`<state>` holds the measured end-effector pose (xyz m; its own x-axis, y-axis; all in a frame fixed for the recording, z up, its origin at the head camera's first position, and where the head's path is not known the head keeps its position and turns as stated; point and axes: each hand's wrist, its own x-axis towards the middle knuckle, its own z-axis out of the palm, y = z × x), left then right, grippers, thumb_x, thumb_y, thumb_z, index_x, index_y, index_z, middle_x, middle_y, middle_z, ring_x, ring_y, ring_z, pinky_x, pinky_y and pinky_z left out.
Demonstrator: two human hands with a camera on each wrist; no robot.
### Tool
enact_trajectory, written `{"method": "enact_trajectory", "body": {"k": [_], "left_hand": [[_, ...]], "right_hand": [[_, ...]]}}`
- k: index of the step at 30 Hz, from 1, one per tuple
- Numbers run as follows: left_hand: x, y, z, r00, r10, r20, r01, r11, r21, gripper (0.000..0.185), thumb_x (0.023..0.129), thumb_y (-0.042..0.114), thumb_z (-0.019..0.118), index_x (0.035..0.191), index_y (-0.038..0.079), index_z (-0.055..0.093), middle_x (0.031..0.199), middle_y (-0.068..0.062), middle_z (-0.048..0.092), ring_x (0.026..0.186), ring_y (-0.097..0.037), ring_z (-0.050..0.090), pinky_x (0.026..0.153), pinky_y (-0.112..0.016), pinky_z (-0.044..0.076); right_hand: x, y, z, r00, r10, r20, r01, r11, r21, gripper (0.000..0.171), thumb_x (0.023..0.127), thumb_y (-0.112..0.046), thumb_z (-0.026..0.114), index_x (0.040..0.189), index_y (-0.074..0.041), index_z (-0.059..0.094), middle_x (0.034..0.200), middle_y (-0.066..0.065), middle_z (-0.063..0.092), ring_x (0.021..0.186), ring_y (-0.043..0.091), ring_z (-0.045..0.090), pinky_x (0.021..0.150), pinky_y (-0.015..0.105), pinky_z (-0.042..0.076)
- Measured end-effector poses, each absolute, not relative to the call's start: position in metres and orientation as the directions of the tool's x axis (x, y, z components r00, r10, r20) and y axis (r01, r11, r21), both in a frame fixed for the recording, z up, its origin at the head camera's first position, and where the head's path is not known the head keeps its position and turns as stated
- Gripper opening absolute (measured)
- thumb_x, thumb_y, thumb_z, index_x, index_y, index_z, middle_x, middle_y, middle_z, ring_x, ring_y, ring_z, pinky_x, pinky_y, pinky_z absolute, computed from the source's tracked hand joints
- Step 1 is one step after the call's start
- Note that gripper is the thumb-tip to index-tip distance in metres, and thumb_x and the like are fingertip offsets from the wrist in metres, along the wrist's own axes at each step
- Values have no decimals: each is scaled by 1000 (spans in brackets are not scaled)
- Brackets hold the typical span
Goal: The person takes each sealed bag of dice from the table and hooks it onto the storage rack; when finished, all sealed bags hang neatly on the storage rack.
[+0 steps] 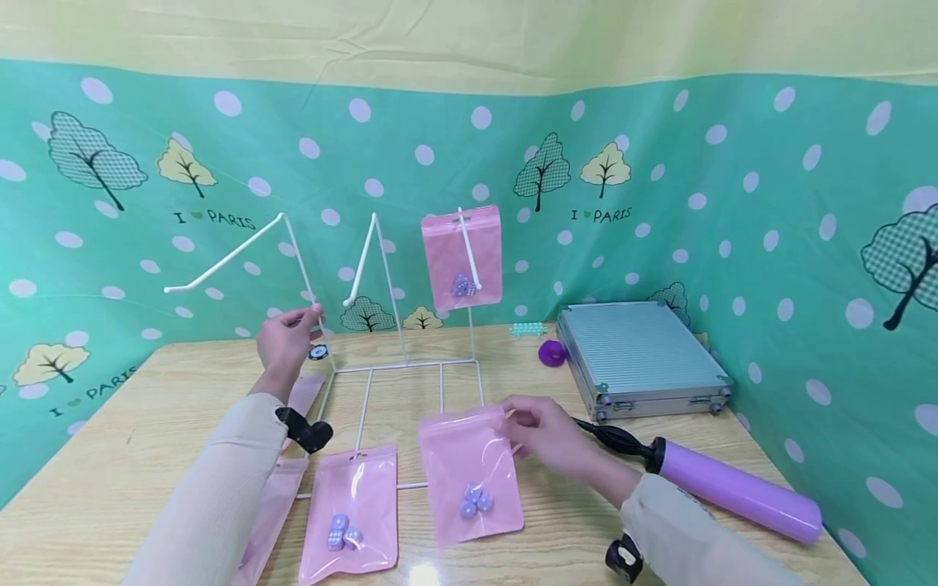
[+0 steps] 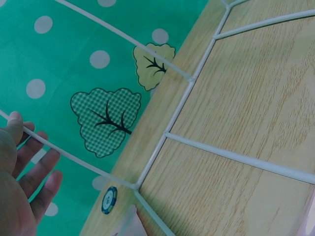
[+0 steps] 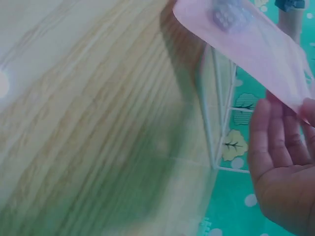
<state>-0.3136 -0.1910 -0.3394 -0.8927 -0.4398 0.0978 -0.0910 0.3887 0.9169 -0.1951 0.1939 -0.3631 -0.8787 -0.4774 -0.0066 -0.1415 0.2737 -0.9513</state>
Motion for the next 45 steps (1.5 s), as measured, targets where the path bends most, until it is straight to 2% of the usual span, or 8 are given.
{"method": "enact_trajectory", "body": {"k": [5,10,18,29,32,39,45], "left_hand": [[-313,-191,-340,-893,-439,102,-87,389,917,44,103,45,59,129,11,70,124,-12,71,110,-28,71,86,-32,52],[-313,-192,-340,-892,-440,106,-84,390,917,43,103,45,59,128,11,71,123,-12,72,109,-28,71,83,-29,51],[-314,-191,-341,-893,-437,104,-81,386,919,44,103,45,59,128,11,71,124,-13,71,109,-29,71,94,-40,53],[-314,-193,-340,-897,-431,101,-83,388,918,43,103,45,59,127,11,71,124,-13,71,110,-29,71,96,-42,53],[-314,-193,-340,-897,-431,96,-88,387,918,42,103,44,59,127,11,71,125,-13,71,110,-29,71,92,-39,53],[-316,-193,-340,-894,-435,107,-89,406,910,40,102,41,62,128,12,71,125,-12,71,108,-29,72,67,-21,50],[-314,-194,-339,-895,-430,117,-84,422,903,40,103,40,61,128,11,70,124,-13,71,108,-30,72,70,-23,50]], "right_hand": [[-190,193,-351,-887,-454,80,-222,270,-937,30,104,-19,59,123,5,63,97,15,71,82,25,70,69,38,61],[-188,191,-335,-880,-447,164,-318,295,-901,26,104,-17,60,119,3,67,94,13,72,78,20,69,65,36,60],[-178,180,-307,-863,-426,270,-415,296,-860,21,102,-15,64,115,-1,71,89,7,73,70,21,70,64,35,60],[-166,150,-281,-828,-419,372,-488,211,-847,19,100,-13,66,110,1,73,83,5,72,66,18,67,61,33,59],[-167,142,-276,-817,-411,405,-510,186,-840,20,100,-14,66,109,1,73,82,5,72,64,18,66,60,33,58],[-166,125,-263,-827,-373,421,-503,158,-849,18,100,-16,67,109,-3,74,80,6,70,66,19,63,61,32,58],[-167,113,-254,-849,-325,418,-465,82,-881,21,100,-18,67,110,0,73,78,8,64,66,19,60,62,31,57]]}}
